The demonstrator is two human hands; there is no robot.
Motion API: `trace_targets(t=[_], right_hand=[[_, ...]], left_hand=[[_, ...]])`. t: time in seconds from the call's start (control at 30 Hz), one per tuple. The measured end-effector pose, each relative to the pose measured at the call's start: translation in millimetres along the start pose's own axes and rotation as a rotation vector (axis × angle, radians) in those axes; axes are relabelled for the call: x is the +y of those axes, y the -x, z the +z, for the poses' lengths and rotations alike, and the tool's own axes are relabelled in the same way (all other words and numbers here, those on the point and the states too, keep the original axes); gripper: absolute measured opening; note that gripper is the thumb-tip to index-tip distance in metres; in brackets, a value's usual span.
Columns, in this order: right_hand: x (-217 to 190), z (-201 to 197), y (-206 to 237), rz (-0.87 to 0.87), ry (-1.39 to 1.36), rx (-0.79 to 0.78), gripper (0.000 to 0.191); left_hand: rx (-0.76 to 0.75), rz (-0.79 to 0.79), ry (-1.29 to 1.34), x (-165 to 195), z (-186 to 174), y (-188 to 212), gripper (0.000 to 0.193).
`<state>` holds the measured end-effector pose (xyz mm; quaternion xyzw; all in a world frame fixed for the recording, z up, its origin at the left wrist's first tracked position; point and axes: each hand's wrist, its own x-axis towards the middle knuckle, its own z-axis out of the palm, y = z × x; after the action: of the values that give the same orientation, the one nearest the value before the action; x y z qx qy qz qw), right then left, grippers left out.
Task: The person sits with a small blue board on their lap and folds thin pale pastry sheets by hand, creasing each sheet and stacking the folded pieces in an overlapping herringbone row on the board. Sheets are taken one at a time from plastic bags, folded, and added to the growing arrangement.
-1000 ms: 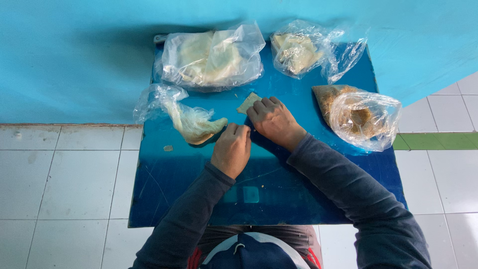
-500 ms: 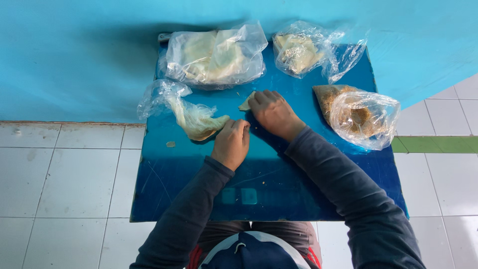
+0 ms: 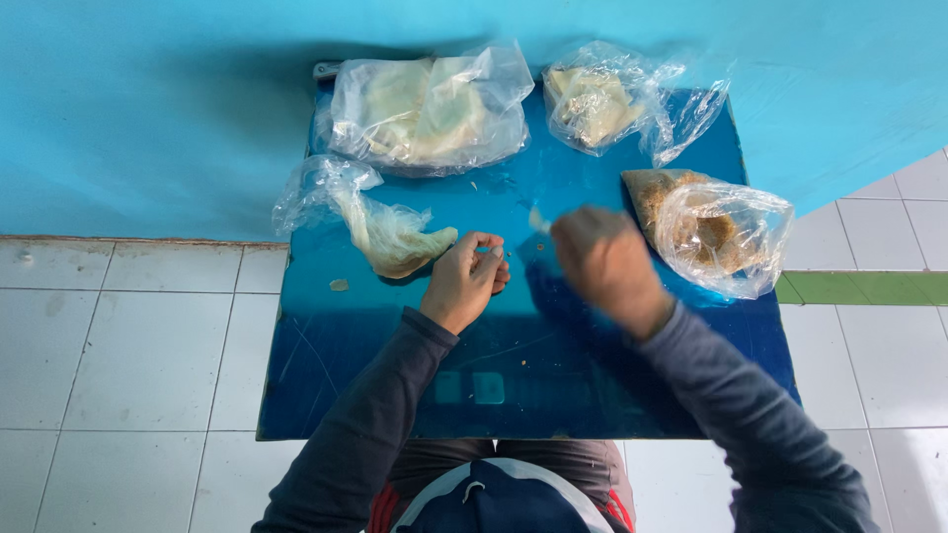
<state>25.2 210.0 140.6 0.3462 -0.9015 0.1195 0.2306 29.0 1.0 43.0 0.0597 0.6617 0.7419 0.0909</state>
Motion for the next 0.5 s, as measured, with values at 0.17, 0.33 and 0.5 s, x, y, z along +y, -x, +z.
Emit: trace_targets(t=[0.17,0.33,0.5], right_hand=[[-62,-17,42,-0.067,0.035,-0.07,0.012],[-21,-11,63,0.036,-0.059,0.005,0.016],[43,-58,116,0.461,0.212,0.191,0.007]], left_hand=[[0.012,-0.032,-0.298,20,10,20,0.029],[-0.012,0.095,-0.456,-3,9,-9,0.037],[-0.006,0.237,-0.536,-27,8,-9,0.029]])
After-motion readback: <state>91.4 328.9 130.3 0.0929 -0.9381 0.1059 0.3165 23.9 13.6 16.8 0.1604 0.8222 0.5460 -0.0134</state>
